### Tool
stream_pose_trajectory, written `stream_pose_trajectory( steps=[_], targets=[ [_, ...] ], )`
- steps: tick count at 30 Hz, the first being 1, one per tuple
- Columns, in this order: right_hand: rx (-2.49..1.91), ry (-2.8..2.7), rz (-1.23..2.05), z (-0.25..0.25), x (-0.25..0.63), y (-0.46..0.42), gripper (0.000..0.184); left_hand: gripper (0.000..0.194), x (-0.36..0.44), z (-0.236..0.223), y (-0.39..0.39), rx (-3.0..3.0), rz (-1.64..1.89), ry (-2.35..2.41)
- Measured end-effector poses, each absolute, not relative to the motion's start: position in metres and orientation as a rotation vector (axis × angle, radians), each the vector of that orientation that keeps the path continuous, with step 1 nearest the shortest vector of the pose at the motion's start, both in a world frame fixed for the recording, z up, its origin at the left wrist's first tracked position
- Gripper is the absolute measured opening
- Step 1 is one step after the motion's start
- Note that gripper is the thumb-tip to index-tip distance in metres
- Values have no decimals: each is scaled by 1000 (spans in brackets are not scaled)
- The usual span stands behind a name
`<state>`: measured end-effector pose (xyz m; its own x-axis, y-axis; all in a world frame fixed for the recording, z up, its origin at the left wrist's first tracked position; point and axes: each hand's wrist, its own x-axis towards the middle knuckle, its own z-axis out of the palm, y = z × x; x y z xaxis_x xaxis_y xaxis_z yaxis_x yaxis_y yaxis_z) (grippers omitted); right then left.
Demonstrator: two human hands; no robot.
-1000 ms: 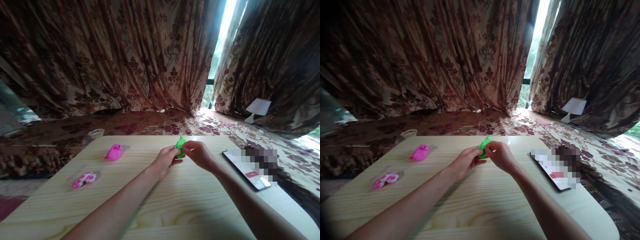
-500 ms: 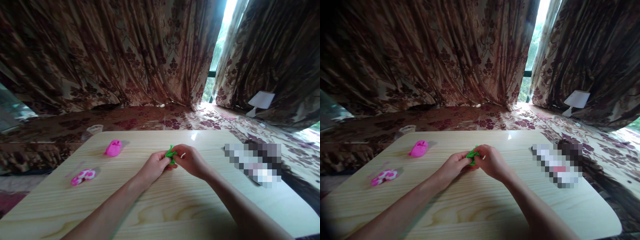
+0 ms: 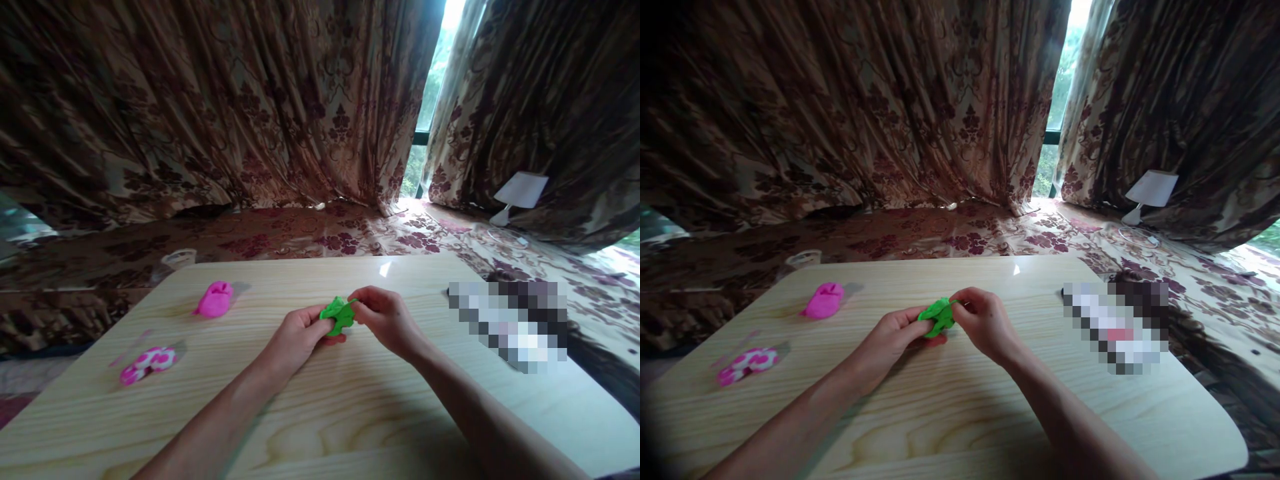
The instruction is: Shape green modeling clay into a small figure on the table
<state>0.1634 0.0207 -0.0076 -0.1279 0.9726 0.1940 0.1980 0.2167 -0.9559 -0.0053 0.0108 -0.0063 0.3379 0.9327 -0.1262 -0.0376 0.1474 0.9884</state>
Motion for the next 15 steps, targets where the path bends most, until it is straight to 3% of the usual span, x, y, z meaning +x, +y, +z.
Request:
stream_pose_trajectory(
  steps=[8, 15],
  targets=[
    [-1063, -1730, 1025, -3, 162, 13, 18, 27, -9, -13, 9, 1297, 895, 1027],
    [-1215, -1831, 652, -10, 159, 10, 17, 24, -3, -7, 2, 1540, 895, 1063]
  ],
)
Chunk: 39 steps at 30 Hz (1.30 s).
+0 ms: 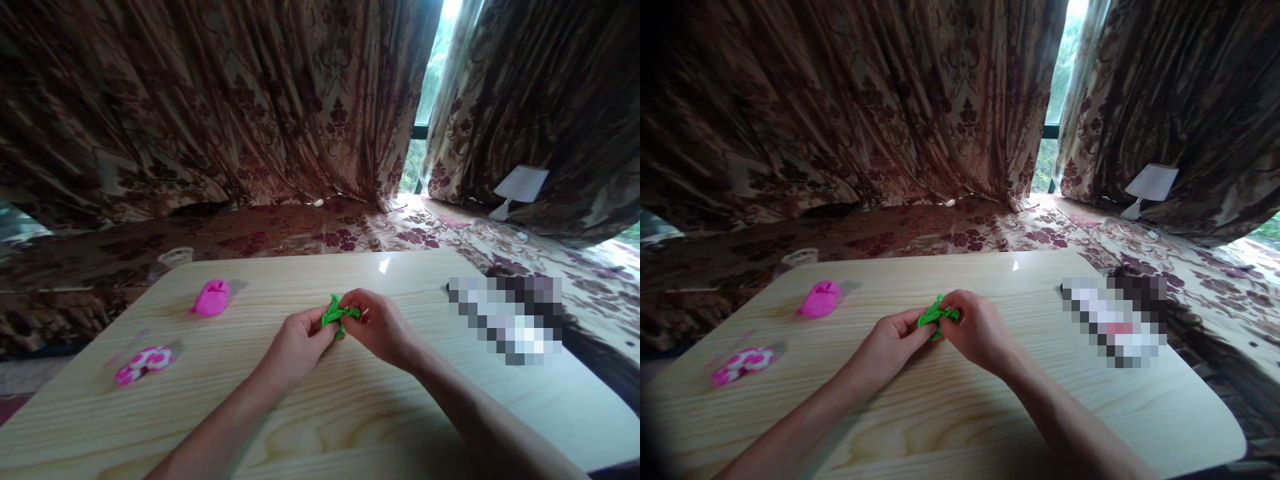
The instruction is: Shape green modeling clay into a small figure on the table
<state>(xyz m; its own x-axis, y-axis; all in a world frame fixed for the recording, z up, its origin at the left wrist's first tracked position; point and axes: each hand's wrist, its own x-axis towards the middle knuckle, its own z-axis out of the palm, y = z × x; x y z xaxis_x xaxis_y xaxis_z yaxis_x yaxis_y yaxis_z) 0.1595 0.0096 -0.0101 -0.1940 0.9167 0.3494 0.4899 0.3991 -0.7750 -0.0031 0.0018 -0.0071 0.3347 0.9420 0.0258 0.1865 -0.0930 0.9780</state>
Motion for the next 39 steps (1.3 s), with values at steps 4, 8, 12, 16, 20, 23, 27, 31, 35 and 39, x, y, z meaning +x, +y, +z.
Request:
stream_pose_trajectory(
  steps=[4, 8, 12, 16, 20, 23, 27, 31, 35, 39],
  targets=[
    [-1262, -1783, 590, -7, 161, 10, 12, 27, 0, -5, 1, 1507, 911, 1066],
    [-1248, -1722, 708, -6, 169, 16, 10, 28, -1, -3, 1, 1490, 906, 1104],
    [-1248, -1595, 724, -5, 191, 28, 8, 25, -11, 0, 1, 1419, 932, 1134],
    [-1213, -1454, 994, -2, 204, 37, 18, 24, -19, 6, 3, 1188, 1002, 1029],
    [-1069, -1409, 1322, 4, 187, 26, 32, 25, -17, 8, 2, 995, 939, 812],
    [-912, -1494, 1544, 7, 173, 16, 35, 26, -15, 4, 3, 959, 898, 792],
    [-944, -1655, 1250, -1, 167, 17, 25, 25, -17, 0, 4, 937, 914, 848],
    [-1244, -1886, 556, -3, 161, 23, 21, 26, -9, 5, 3, 761, 906, 670],
    [-1282, -2179, 270, 14, 155, 25, 31, 22, 1, 7, 10, 699, 968, 699],
    [-1109, -2182, 557, 22, 157, 30, 26, 20, -1, 4, 22, 661, 1011, 744]
  ],
)
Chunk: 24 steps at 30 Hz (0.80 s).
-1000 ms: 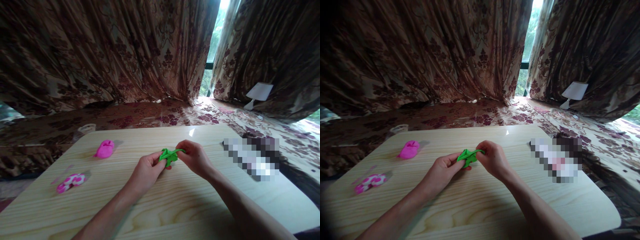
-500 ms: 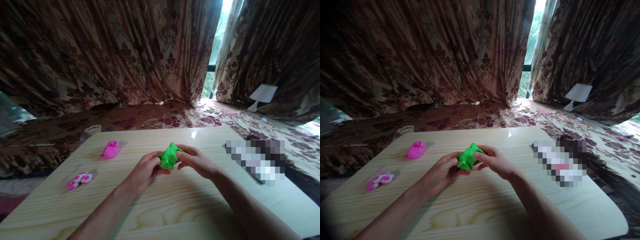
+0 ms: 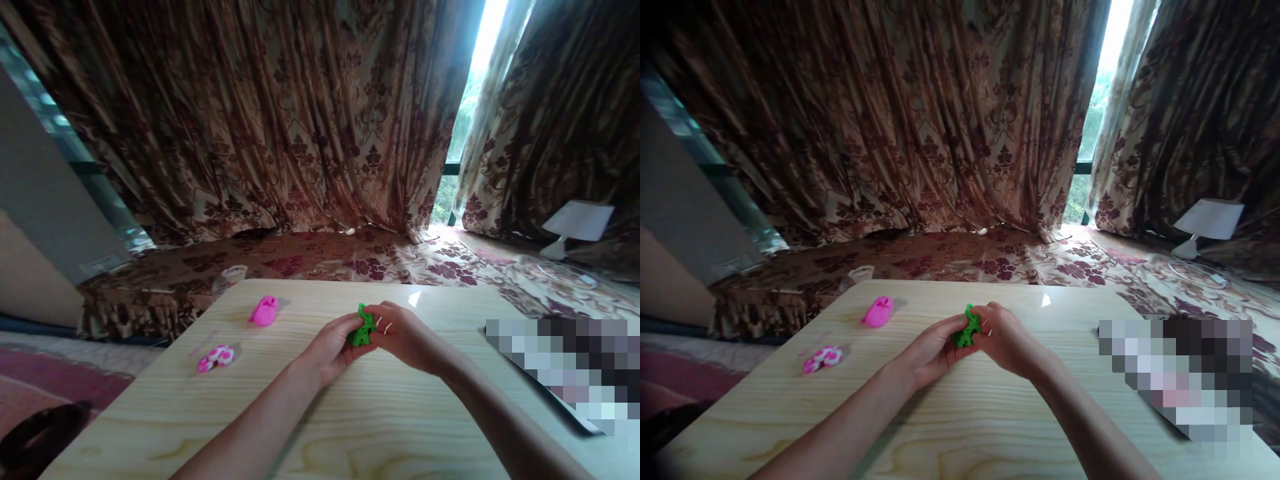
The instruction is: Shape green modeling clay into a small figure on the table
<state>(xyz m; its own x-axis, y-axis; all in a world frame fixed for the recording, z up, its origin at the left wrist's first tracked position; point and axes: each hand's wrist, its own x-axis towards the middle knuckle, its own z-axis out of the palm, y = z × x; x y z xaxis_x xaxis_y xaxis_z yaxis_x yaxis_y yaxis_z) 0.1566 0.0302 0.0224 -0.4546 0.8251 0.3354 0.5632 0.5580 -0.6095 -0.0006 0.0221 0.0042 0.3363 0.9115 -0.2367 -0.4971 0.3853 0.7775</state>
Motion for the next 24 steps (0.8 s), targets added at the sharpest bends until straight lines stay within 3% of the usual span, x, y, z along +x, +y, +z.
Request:
stream_pose_trajectory(
  steps=[3, 6, 8, 13, 24],
  targets=[
    [-1082, -1996, 759, 16, 157, 32, 20, 28, -2, 2, 26, 639, 1007, 748],
    [-1105, -1934, 588, 9, 150, 24, 12, 30, -3, 1, 25, 589, 1040, 643],
    [-1040, -2005, 471, 7, 144, 15, 16, 21, -4, 1, 22, 539, 1065, 573],
    [-847, -2002, 548, 8, 138, 4, 21, 10, -9, 1, 19, 549, 1095, 653],
    [-1010, -2058, 95, -6, 126, 0, 43, 31, 3, 17, 15, 346, 1043, 458]
  ],
)
